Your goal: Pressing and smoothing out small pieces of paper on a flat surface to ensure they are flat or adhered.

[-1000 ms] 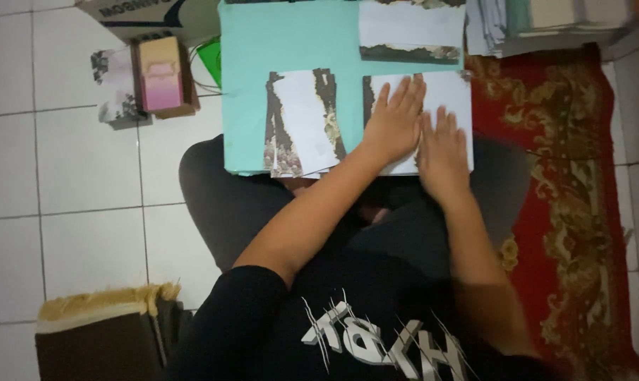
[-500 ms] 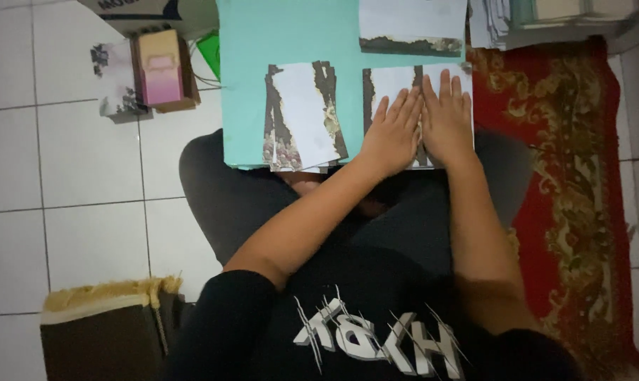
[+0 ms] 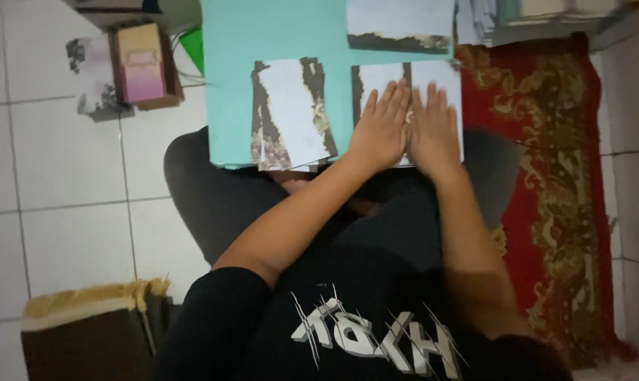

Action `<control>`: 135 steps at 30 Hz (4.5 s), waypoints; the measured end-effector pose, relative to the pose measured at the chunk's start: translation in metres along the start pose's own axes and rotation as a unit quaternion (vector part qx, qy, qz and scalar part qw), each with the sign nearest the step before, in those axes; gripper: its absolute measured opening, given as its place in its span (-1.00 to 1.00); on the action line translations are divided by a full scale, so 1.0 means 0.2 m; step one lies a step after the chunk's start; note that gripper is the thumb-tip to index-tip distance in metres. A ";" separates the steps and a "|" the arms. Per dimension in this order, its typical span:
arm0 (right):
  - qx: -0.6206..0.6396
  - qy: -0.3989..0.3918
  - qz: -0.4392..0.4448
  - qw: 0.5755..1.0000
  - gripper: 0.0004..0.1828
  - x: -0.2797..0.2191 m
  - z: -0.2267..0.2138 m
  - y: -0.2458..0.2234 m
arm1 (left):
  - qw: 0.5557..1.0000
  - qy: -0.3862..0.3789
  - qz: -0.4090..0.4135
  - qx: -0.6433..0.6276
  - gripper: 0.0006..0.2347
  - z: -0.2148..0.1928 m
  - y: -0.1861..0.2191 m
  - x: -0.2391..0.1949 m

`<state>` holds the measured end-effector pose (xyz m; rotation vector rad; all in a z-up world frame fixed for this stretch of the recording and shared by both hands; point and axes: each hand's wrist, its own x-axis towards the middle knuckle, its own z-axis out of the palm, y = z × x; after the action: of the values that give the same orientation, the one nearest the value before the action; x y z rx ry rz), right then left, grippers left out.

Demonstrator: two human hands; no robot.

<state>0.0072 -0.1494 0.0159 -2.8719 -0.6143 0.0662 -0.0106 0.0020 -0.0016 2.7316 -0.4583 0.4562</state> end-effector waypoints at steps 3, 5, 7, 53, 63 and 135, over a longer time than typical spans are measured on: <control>0.009 0.023 -0.013 1.000 -0.33 0.19 -0.05 0.00 | 1.000 -0.003 0.010 0.005 -0.47 -0.03 -0.02 -0.03; 0.026 0.029 -0.018 0.999 -0.36 0.17 -0.09 -0.04 | 1.000 0.021 0.000 0.004 -0.48 0.00 -0.01 -0.01; 0.040 0.035 -0.019 0.998 -0.38 0.12 -0.12 -0.07 | 0.999 0.044 -0.007 -0.003 -0.49 0.04 -0.02 0.05; 0.052 -0.005 -0.011 0.999 -0.33 -0.21 -0.15 -0.18 | 0.990 -0.130 -0.026 0.050 -0.47 -0.03 -0.08 0.21; 0.033 -0.009 -0.004 0.999 -0.38 0.14 -0.08 -0.03 | 0.970 -0.238 -0.009 0.052 -0.47 -0.24 0.02 0.00; 0.125 0.121 0.010 0.985 -0.35 -0.36 0.01 -0.09 | 0.997 0.064 0.029 0.034 -0.60 -0.48 -0.35 -0.52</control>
<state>-0.0667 -0.1628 0.0184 -2.5899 -0.4920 -0.1880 -0.1036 0.1263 0.0276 2.7397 -0.4981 0.6690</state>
